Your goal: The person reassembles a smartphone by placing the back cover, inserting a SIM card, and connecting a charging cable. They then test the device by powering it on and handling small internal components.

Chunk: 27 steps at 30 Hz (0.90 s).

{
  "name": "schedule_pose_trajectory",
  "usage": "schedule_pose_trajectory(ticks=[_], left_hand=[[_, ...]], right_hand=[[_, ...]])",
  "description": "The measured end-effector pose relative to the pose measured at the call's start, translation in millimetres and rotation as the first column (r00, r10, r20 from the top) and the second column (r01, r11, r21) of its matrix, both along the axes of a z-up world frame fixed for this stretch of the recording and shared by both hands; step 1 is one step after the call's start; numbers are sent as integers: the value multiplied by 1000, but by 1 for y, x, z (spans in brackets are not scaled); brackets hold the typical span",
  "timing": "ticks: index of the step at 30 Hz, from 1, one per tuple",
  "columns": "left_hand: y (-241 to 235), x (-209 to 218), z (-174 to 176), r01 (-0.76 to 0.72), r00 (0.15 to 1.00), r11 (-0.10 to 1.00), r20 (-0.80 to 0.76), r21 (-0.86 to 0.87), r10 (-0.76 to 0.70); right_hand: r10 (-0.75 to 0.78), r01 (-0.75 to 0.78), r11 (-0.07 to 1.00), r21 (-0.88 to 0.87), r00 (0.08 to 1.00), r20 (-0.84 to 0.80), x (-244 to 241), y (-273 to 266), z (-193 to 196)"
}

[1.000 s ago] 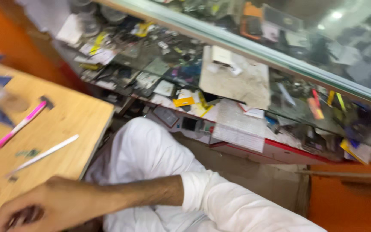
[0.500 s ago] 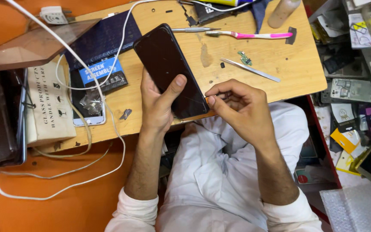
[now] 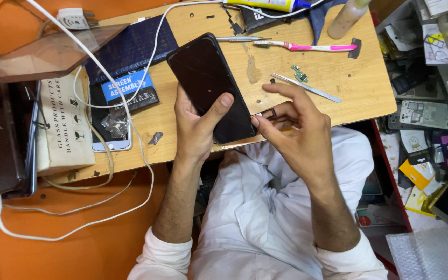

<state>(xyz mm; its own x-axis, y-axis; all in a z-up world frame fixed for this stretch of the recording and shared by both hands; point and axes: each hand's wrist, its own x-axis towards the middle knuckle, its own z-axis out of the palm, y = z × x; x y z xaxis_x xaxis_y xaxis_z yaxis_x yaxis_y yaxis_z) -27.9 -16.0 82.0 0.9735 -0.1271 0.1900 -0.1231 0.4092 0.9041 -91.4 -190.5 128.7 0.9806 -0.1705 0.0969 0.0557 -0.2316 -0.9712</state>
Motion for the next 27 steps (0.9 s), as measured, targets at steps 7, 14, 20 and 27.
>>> schedule_pose_trajectory(ticks=[7, 14, 20, 27], left_hand=[[1, -6, -4, -87, 995, 996, 44, 33, 86], [3, -11, -8, -141, 988, 987, 73, 74, 135], [4, -13, -4, -153, 985, 987, 94, 58, 147], [5, -13, -6, -181, 982, 983, 56, 30, 179]], right_hand=[[-154, 119, 960, 255, 981, 121, -6, 20, -30], [-227, 180, 925, 336, 968, 105, -15, 30, -49], [-282, 216, 901, 376, 950, 132, -22, 54, -62], [-226, 149, 899, 411, 963, 145, -25, 71, -68]])
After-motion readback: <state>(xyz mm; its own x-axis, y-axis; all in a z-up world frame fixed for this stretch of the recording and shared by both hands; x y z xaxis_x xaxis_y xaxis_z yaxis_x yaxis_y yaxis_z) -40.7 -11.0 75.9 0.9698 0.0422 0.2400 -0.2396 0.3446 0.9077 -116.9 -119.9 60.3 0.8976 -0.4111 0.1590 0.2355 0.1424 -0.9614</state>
